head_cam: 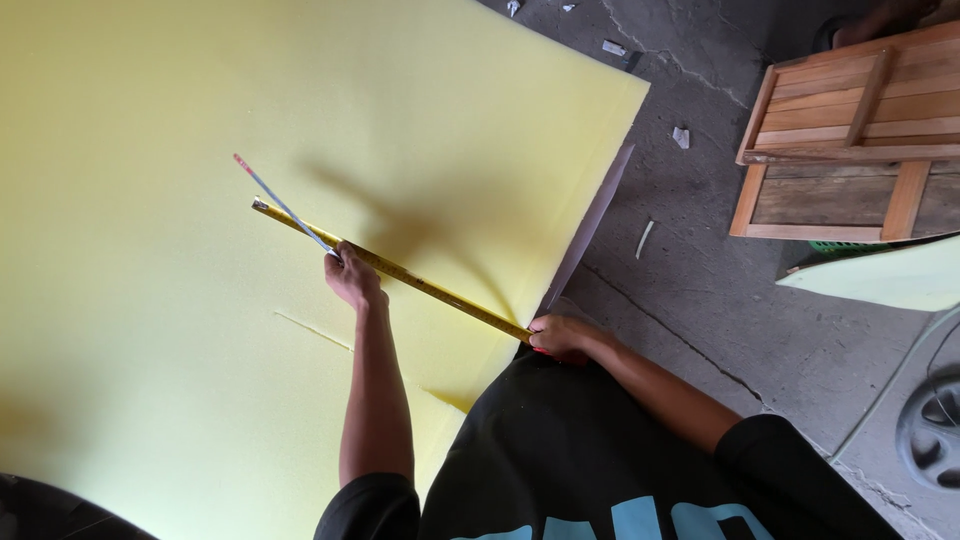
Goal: Measuring and cutting large sheets of yellow foam using a tape measure and a thin blade.
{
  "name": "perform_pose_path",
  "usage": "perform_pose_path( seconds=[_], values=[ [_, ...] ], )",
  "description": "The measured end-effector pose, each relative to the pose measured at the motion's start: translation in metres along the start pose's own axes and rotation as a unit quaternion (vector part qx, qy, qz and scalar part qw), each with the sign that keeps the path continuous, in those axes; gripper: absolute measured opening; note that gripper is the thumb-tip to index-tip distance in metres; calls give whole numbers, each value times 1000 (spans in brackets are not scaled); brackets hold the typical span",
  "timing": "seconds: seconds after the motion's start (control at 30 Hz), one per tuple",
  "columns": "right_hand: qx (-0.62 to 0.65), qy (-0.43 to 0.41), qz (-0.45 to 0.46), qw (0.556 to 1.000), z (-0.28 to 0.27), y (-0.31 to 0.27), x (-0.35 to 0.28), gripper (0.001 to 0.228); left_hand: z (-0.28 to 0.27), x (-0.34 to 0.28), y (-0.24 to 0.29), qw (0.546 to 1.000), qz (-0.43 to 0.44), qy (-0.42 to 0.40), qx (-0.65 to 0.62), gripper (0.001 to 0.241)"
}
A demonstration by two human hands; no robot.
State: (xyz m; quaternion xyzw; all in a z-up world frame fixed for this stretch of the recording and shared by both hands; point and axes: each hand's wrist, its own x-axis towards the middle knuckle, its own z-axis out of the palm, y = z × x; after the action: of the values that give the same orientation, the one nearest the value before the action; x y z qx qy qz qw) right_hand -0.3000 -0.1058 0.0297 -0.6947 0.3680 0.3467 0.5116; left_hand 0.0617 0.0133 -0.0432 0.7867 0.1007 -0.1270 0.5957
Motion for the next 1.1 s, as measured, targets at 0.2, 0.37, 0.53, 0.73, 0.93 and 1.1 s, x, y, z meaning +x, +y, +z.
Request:
perform_pose_path(
  seconds=[0.2,0.37,0.53,0.73,0.93,1.1],
  values=[
    [14,7,-2,1000,23,48,52,40,1,2,2,1000,-6,-6,18,21],
    [-1,6,7,1000,12,31,31,47,-4,4,1,999,-21,-21,39,22],
    [-22,14,38,999,7,13,35,62,-16,36,-23,986,41,-66,149,66],
    [-75,21,82,994,2,3,40,54,-95,47,17,937,125,43,323,16],
    [-77,26,76,994,9,15,54,55,-182,109,27,824,228,61,515,20],
    [-81,37,85,992,14,21,63,52,-198,155,31,778,221,15,588,20]
  ],
)
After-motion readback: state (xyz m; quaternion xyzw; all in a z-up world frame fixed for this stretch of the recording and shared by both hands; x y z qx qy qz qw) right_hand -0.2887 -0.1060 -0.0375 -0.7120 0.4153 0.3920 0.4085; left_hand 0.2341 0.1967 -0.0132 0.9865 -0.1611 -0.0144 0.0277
